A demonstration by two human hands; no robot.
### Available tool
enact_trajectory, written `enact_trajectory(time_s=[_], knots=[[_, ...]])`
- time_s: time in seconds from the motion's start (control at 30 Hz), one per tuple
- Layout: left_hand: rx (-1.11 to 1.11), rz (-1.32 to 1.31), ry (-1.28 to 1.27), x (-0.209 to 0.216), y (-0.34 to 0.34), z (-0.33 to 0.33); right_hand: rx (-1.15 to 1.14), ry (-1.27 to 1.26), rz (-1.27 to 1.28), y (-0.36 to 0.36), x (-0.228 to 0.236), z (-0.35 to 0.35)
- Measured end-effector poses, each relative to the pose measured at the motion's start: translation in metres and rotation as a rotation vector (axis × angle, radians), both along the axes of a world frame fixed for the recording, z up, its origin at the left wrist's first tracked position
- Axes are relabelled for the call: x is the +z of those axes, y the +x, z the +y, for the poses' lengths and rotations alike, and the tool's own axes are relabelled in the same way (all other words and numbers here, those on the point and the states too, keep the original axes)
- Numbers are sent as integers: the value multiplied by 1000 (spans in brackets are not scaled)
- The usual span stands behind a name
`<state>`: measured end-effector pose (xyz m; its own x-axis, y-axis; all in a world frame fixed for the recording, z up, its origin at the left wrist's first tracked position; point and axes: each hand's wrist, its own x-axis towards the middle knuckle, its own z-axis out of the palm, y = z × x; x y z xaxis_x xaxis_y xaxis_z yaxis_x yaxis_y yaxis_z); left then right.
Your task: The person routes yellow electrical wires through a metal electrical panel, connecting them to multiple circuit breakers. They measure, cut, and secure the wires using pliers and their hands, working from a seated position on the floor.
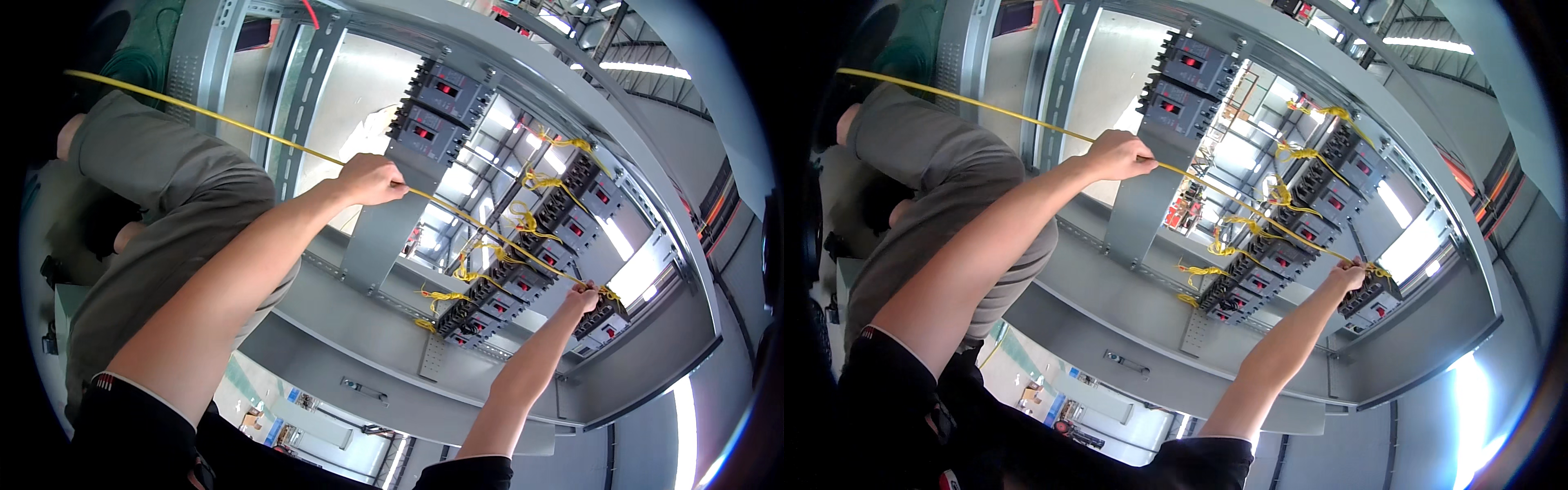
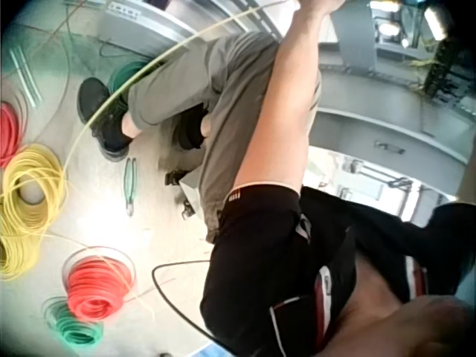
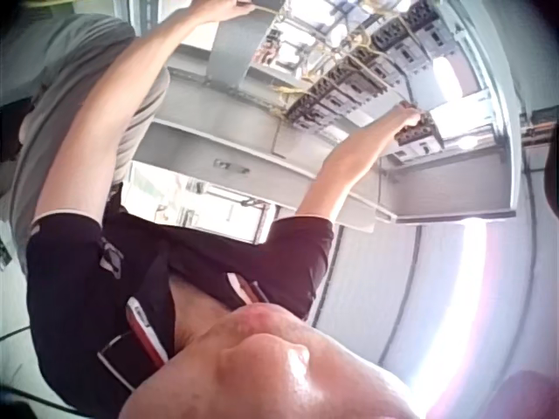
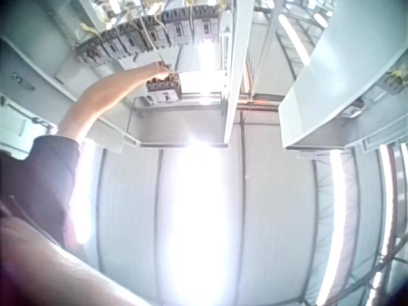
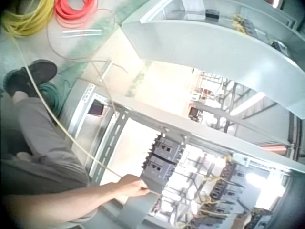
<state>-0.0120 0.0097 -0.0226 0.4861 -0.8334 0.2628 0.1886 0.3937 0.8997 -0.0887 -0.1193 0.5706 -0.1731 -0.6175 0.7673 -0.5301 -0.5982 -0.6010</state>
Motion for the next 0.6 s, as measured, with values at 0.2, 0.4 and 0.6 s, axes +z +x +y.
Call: enact_trajectory(time_s=[0.2, 0.4, 0.6], knots=[[-17, -13, 57, -2, 9, -3, -30, -27, 13, 15, -24, -6], [33, 0, 12, -3, 4, -7, -87, -63, -35, 17, -15, -8], [3, -11, 40, -2, 12, -2, -56, -28, -23, 19, -21, -8]])
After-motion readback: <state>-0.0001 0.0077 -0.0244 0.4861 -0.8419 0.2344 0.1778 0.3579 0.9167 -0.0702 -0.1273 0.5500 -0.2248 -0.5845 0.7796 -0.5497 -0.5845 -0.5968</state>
